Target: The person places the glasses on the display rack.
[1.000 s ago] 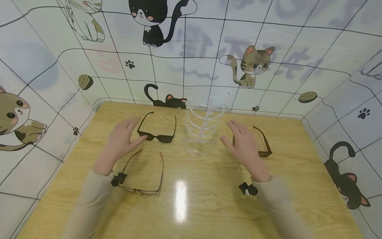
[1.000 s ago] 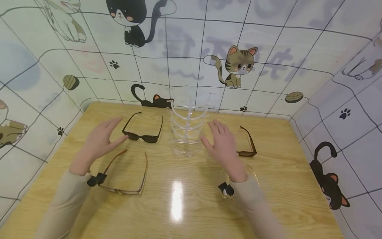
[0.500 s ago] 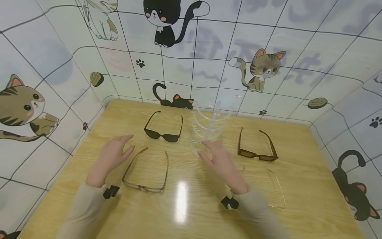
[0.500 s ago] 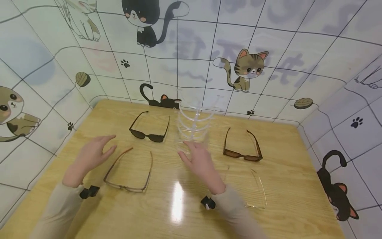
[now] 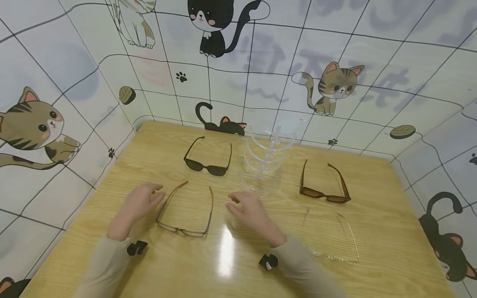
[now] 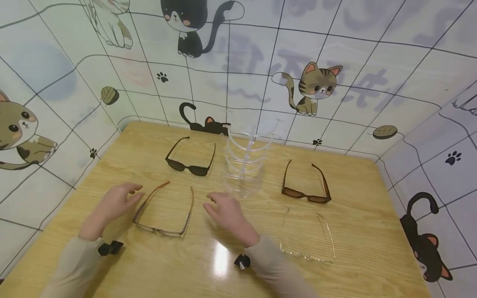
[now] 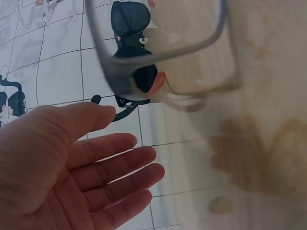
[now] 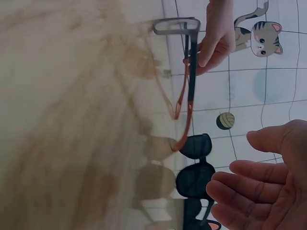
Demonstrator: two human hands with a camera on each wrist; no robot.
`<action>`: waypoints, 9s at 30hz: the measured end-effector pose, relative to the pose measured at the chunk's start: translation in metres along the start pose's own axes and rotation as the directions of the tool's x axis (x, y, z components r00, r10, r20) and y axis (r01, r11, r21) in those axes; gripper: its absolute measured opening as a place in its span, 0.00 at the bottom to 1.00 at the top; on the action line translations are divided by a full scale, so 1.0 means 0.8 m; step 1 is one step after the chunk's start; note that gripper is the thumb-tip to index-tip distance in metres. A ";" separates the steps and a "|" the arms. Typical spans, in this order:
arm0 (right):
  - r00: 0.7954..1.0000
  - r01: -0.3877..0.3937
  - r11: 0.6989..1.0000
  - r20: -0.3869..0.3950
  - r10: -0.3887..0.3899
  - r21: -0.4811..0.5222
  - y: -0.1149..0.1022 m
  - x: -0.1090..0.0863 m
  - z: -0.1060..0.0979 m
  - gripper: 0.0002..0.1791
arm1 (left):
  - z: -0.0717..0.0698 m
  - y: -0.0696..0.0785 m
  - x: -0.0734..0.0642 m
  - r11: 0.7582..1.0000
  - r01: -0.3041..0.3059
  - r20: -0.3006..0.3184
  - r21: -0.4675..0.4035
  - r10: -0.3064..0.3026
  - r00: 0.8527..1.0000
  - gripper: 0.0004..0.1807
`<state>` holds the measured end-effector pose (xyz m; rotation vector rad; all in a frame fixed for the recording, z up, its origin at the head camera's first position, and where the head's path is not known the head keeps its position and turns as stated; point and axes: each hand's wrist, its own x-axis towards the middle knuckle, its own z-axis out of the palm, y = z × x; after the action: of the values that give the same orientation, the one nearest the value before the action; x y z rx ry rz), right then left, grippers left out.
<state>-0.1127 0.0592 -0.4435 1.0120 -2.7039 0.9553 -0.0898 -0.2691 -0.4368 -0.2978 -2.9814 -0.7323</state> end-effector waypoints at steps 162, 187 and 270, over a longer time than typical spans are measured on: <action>0.659 -0.635 0.452 0.133 0.740 0.627 0.155 0.016 -0.114 0.20 | 0.118 0.186 0.212 0.684 0.251 0.096 -0.685 -0.257 0.962 0.13; 0.636 -0.623 0.402 0.135 0.760 0.671 0.161 0.018 -0.108 0.20 | 0.121 0.189 0.218 0.834 0.153 -0.007 -0.530 -0.184 0.983 0.13; 0.799 -0.533 0.562 0.157 0.581 0.633 -0.016 0.102 0.010 0.32 | 0.038 0.005 0.174 0.646 0.453 0.062 -0.614 -0.533 0.844 0.18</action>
<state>-0.1667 0.0013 -0.4191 0.0691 -2.6889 2.1120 -0.2257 -0.2277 -0.4478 0.5734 -2.6012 -1.7009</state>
